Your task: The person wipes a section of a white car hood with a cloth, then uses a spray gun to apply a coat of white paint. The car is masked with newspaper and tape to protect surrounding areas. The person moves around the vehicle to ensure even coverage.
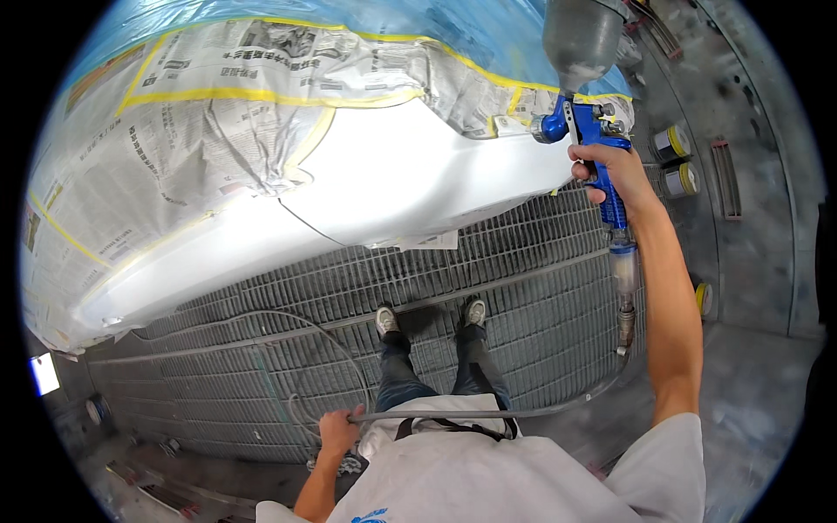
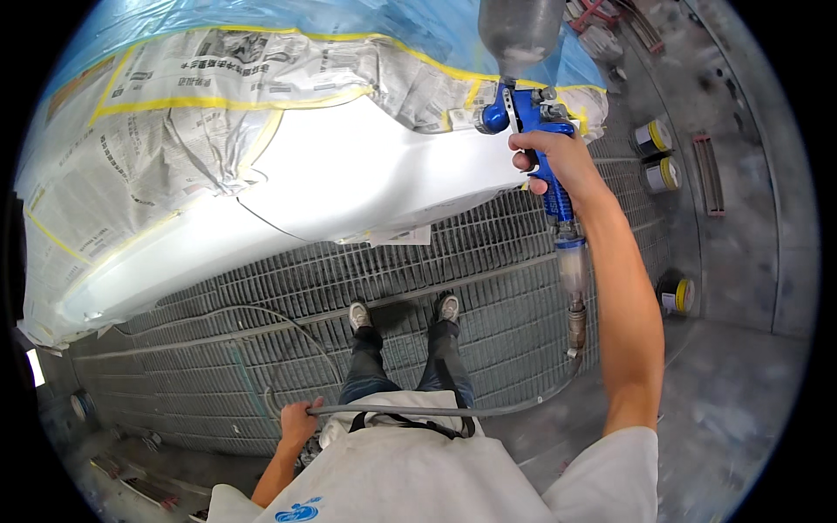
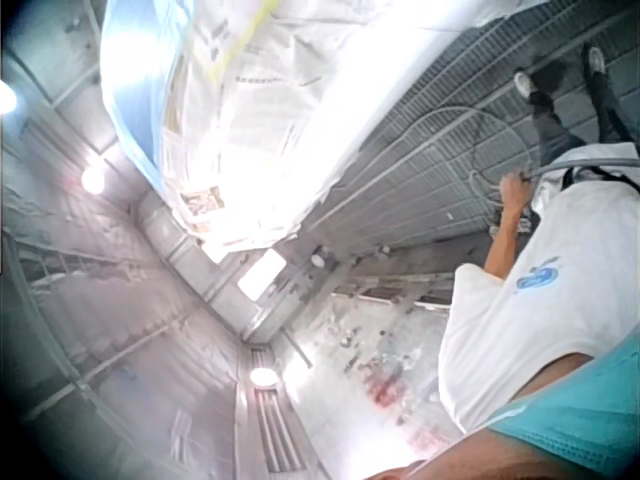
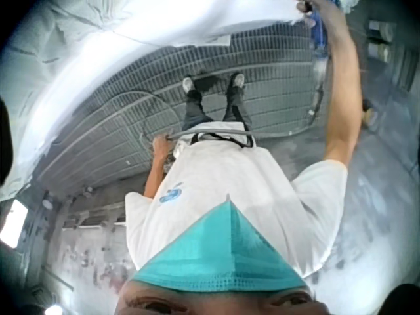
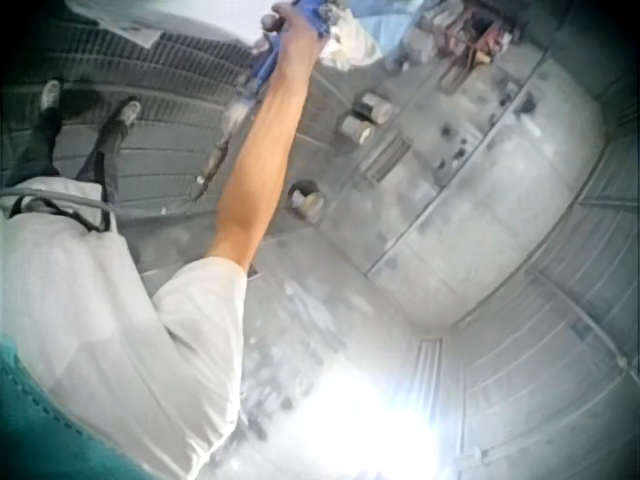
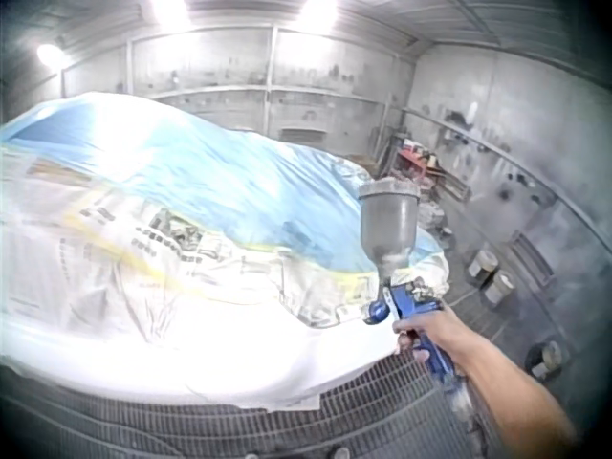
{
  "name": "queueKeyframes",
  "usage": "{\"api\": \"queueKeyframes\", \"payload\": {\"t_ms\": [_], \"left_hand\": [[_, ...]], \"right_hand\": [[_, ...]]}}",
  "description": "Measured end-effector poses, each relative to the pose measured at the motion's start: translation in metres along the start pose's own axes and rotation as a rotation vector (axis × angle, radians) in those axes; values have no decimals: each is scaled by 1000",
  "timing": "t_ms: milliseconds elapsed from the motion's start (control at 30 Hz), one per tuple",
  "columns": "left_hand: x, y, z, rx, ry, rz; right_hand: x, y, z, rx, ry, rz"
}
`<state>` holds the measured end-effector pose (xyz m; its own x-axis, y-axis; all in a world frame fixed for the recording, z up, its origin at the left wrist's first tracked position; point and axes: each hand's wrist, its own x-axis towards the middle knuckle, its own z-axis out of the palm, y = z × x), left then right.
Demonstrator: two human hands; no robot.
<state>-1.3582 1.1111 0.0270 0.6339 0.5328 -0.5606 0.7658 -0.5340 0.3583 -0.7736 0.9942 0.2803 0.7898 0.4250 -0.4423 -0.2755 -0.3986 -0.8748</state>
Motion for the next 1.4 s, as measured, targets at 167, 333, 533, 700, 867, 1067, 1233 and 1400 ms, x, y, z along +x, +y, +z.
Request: {"api": "queueKeyframes", "payload": {"t_ms": [167, 333, 533, 700, 867, 1067, 1233, 1400], "left_hand": [[-10, 65, 41, -43, -10, -74], [-12, 133, 82, -27, -7, -56], [-3, 205, 119, -5, -14, -29], [6, 243, 129, -21, -18, -60], [12, 262, 134, -35, 37, -73], [12, 263, 134, -16, 112, -133], [8, 248, 134, 3, 181, -78], [-11, 211, 137, 1, 278, -57]], "right_hand": [[31, 16, -67, -5, 8, 6], [67, 38, -152, 15, -42, 21], [100, 66, -245, 67, -33, -42], [129, 91, -304, 45, 76, -80], [156, 128, -341, 35, 225, -115], [167, 190, -340, -58, 469, -172], [129, 214, -304, -21, 330, -145], [77, 208, -236, 35, 208, -145]]}}
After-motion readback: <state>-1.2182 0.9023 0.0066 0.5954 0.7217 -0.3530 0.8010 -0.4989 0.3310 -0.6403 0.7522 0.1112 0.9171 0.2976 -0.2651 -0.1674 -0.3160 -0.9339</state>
